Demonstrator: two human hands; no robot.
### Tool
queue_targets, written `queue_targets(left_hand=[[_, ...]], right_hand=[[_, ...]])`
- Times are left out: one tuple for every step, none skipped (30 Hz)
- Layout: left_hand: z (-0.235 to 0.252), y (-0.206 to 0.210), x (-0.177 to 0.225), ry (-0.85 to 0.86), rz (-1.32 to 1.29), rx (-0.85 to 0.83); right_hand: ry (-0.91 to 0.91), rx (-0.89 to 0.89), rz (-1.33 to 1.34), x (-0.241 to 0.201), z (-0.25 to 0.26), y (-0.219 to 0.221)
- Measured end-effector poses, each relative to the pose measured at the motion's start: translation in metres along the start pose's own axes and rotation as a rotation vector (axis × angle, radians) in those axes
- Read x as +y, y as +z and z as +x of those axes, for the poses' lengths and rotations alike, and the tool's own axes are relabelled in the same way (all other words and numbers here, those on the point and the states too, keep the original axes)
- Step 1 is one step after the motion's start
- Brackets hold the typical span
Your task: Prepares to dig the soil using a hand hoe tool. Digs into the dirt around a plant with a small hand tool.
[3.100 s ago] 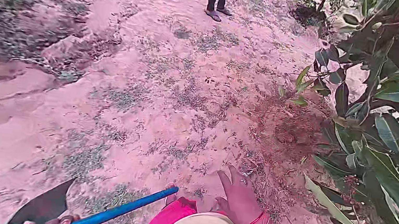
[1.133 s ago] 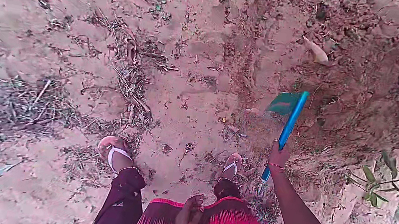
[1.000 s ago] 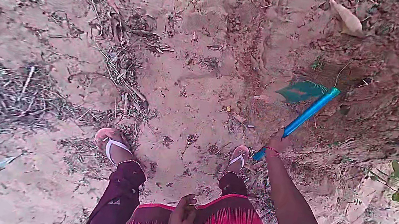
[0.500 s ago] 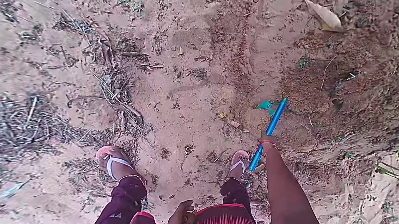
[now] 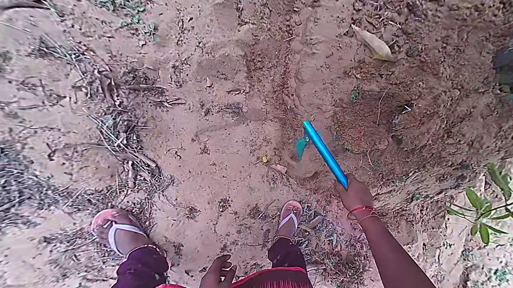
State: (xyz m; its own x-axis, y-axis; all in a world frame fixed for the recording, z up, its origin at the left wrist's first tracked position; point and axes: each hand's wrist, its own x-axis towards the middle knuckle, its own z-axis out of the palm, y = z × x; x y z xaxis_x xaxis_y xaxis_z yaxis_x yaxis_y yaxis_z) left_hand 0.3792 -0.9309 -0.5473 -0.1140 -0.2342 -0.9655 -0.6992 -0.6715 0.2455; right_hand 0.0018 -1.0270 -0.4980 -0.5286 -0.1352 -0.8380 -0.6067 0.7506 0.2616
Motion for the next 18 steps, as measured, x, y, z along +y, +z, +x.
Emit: queue_targets(left_hand=[[0.002,0.002,0.001,0.003,0.005,0.002],[0.003,0.003,0.001,0.004,0.009,0.0],[0.003,0.005,0.002,0.006,0.014,-0.004],[0.004,0.007,0.002,0.008,0.017,-0.007],[0.005,0.009,0.001,0.008,0.015,-0.009],[0.006,0.011,0.0,0.005,0.012,-0.011],[0.007,0.013,0.0,0.002,0.005,-0.01],[0.008,0.015,-0.001,-0.001,0.004,-0.012],[0.008,0.016,-0.001,-0.01,0.009,-0.019],[0.008,0.017,-0.001,-0.016,0.015,-0.022],[0.008,0.017,-0.001,-0.02,0.021,-0.022],[0.008,0.017,-0.002,-0.025,0.026,-0.021],[0.009,0.015,-0.002,-0.033,0.031,-0.018],[0.009,0.014,-0.004,-0.038,0.033,-0.018],[0.009,0.014,-0.005,-0.04,0.034,-0.019],[0.009,0.014,-0.006,-0.041,0.033,-0.02],[0.008,0.014,-0.007,-0.039,0.026,-0.019],[0.008,0.014,-0.007,-0.032,0.013,-0.015]], right_hand=[[-0.005,0.022,-0.049,0.007,-0.009,-0.013],[-0.003,0.063,-0.061,0.017,-0.016,-0.024],[0.002,0.134,-0.03,0.031,-0.021,-0.029],[0.003,0.241,0.041,0.048,-0.023,-0.031],[-0.007,0.394,0.142,0.066,-0.022,-0.028],[-0.029,0.58,0.252,0.082,-0.016,-0.023],[-0.055,0.772,0.365,0.094,-0.004,-0.02],[-0.051,0.926,0.471,0.102,0.01,-0.021],[-0.009,1.014,0.578,0.105,0.02,-0.029],[0.053,1.069,0.677,0.105,0.029,-0.042],[0.113,1.122,0.759,0.105,0.036,-0.058],[0.151,1.177,0.836,0.105,0.044,-0.073],[0.167,1.241,0.907,0.106,0.053,-0.086],[0.173,1.296,0.948,0.109,0.058,-0.094],[0.181,1.318,0.966,0.112,0.058,-0.098],[0.191,1.317,0.974,0.115,0.055,-0.098],[0.204,1.285,0.972,0.116,0.049,-0.093],[0.204,1.225,0.968,0.116,0.041,-0.084]])
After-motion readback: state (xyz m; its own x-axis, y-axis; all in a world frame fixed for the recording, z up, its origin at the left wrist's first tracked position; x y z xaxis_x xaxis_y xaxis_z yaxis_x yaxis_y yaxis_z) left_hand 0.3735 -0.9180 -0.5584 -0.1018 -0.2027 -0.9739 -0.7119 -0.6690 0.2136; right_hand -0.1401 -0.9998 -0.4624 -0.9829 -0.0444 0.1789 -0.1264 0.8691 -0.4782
